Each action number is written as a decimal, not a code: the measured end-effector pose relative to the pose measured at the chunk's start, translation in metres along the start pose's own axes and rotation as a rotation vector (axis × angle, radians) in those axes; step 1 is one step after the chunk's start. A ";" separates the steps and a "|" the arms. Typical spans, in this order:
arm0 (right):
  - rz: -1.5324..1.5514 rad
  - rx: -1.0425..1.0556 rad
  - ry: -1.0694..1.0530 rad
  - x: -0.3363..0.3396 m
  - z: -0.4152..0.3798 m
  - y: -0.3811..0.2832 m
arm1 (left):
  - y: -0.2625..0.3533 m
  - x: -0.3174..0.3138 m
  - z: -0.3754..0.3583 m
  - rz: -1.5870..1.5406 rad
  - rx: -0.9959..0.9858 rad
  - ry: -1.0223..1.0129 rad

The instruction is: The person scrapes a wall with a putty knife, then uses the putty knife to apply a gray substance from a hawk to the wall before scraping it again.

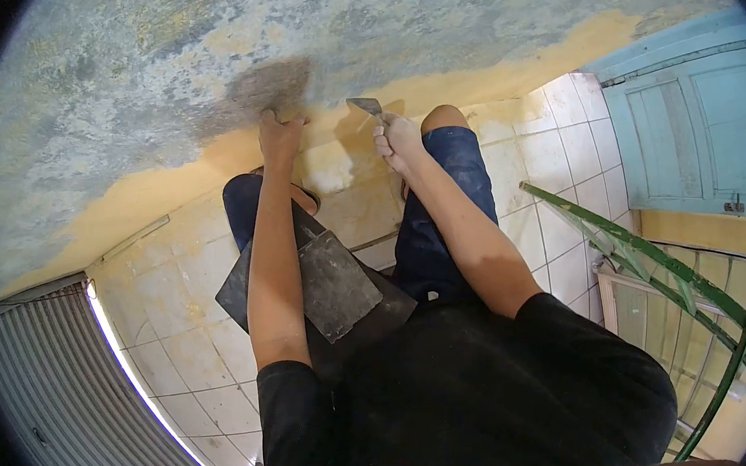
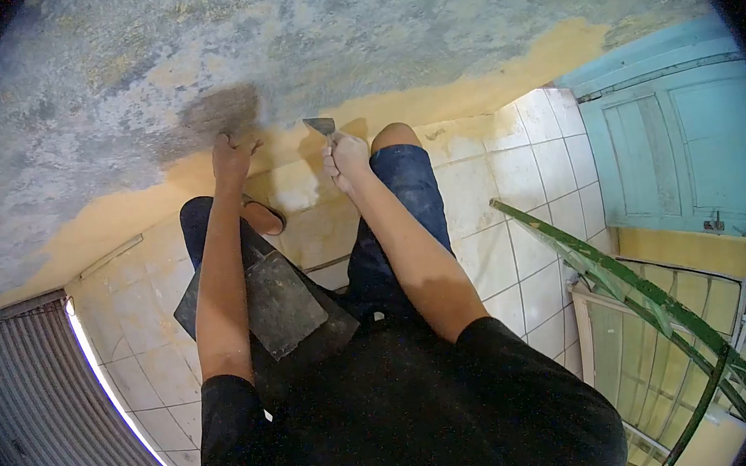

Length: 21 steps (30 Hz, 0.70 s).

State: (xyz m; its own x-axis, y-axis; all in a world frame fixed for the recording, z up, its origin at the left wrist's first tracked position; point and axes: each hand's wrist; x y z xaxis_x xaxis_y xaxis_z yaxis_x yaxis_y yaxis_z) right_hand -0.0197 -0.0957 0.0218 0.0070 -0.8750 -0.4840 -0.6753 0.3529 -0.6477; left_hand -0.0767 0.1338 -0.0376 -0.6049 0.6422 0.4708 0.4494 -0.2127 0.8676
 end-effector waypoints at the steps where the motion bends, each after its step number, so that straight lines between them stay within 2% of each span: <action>1: 0.039 -0.009 0.004 0.002 0.008 0.004 | 0.007 0.004 -0.003 0.006 0.046 -0.038; 3: 0.077 -0.012 0.003 0.003 0.010 0.004 | 0.014 0.006 -0.006 0.010 0.084 -0.072; 6: 0.022 -0.028 0.032 -0.003 -0.003 -0.002 | 0.018 0.012 -0.007 0.052 0.027 -0.069; 9: -0.028 0.021 -0.002 0.004 0.003 0.005 | 0.025 0.014 -0.015 0.087 0.096 -0.079; 11: 0.094 0.024 -0.061 0.013 0.026 0.019 | 0.006 0.005 -0.003 0.039 0.052 -0.071; 14: 0.112 0.027 -0.041 0.008 0.011 0.015 | 0.011 0.005 -0.009 0.026 -0.041 -0.033; 17: 0.004 0.041 0.007 0.002 0.004 0.005 | 0.021 0.010 -0.016 0.128 -0.069 0.034; 18: 0.004 0.038 0.007 0.003 0.011 0.010 | 0.023 0.011 -0.017 0.130 -0.066 0.034; 20: -0.023 0.092 -0.032 0.010 0.029 0.023 | 0.030 0.015 -0.018 0.043 0.095 -0.105; 21: -0.024 0.094 -0.038 0.007 0.026 0.019 | 0.038 0.019 -0.021 0.041 0.093 -0.100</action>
State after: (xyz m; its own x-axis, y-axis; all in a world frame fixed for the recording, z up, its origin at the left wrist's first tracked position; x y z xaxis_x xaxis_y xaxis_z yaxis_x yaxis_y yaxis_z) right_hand -0.0135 -0.0862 -0.0092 0.0514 -0.8710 -0.4886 -0.6024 0.3632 -0.7108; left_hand -0.0848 0.1218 0.0080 -0.5185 0.7055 0.4831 0.5340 -0.1741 0.8274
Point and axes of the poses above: each hand's wrist, its own z-axis towards the middle knuckle, its own x-axis out of the back of the hand, y = z × x, and after that the axes turned 6 degrees about x, right-handed
